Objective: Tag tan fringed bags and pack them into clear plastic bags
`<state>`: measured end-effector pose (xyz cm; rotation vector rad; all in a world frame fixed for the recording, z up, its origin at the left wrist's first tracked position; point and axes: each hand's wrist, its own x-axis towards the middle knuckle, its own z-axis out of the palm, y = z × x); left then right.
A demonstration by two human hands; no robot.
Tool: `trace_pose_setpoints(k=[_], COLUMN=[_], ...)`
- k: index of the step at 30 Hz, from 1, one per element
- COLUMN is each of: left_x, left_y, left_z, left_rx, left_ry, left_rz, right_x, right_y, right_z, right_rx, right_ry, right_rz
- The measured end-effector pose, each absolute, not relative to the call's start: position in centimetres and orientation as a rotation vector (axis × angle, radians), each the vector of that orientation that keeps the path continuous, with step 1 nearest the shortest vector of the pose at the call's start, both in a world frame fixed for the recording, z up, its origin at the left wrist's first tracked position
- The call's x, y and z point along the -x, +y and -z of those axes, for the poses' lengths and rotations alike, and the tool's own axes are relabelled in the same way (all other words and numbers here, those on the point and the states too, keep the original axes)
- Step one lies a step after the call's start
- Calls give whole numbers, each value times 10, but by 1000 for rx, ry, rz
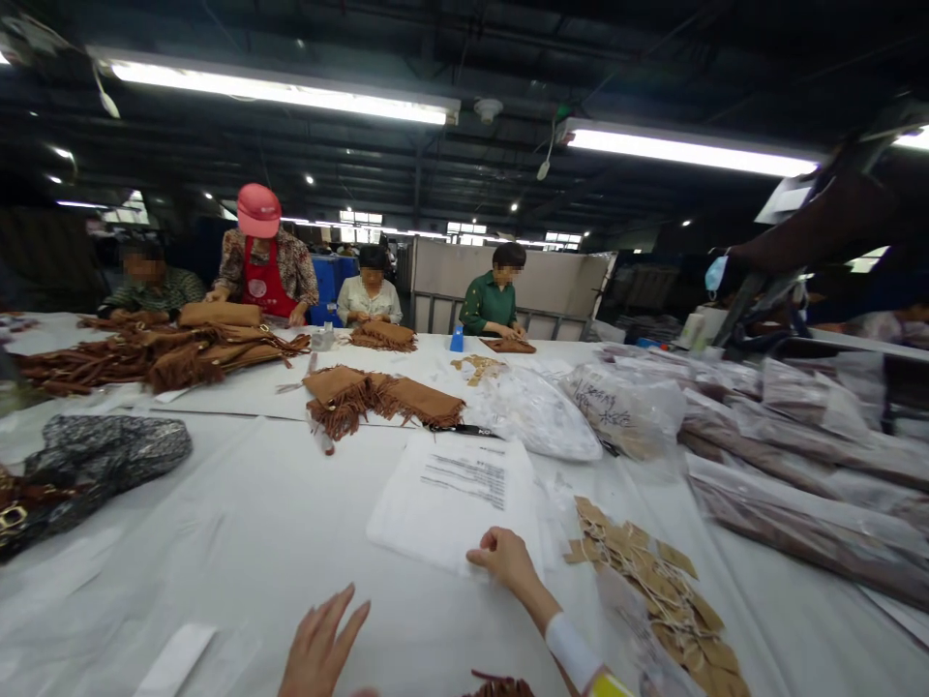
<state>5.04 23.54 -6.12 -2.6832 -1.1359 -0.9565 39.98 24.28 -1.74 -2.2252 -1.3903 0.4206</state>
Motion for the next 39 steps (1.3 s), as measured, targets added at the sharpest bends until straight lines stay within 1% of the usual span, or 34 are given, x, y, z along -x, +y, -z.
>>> trace_pose_setpoints(k=[2,5,10,12,18,20,22,26,29,34,39], left_x=[-76,-119,-177,-191,-222,-233,-244,-261,-267,-268,-250], left_y=[267,311,360,369,380,380,376,362,355,365,382], left_z=[52,36,17,11,-1,-5,-9,-15,-18,-6,16], left_rx=[2772,2943,3144,3139,3106,3076,3057,3173,3194,3161,3051], left_ry=[-1107,-1186,-1459,-1540,-1617,-1641,-1621,-1407,-1273,-1390,-1568], left_rz=[934,753,109,-55,-231,-219,-115,135,309,52,28], right_x=[-405,-410,-418,-423,-430,-430,-429,-432,-433,-423,-420], right_y=[252,258,264,270,286,289,290,288,287,286,285], right_z=[26,36,43,46,53,56,58,59,55,35,13], right_rx=[2263,2292,2275,2271,2226,2196,2166,2028,1896,1783,1838], right_ry=[-1394,-1420,-1503,-1521,-1516,-1515,-1513,-1562,-1644,-1614,-1403], right_rz=[-402,-401,-385,-362,-250,-193,-134,-19,-29,-118,-63])
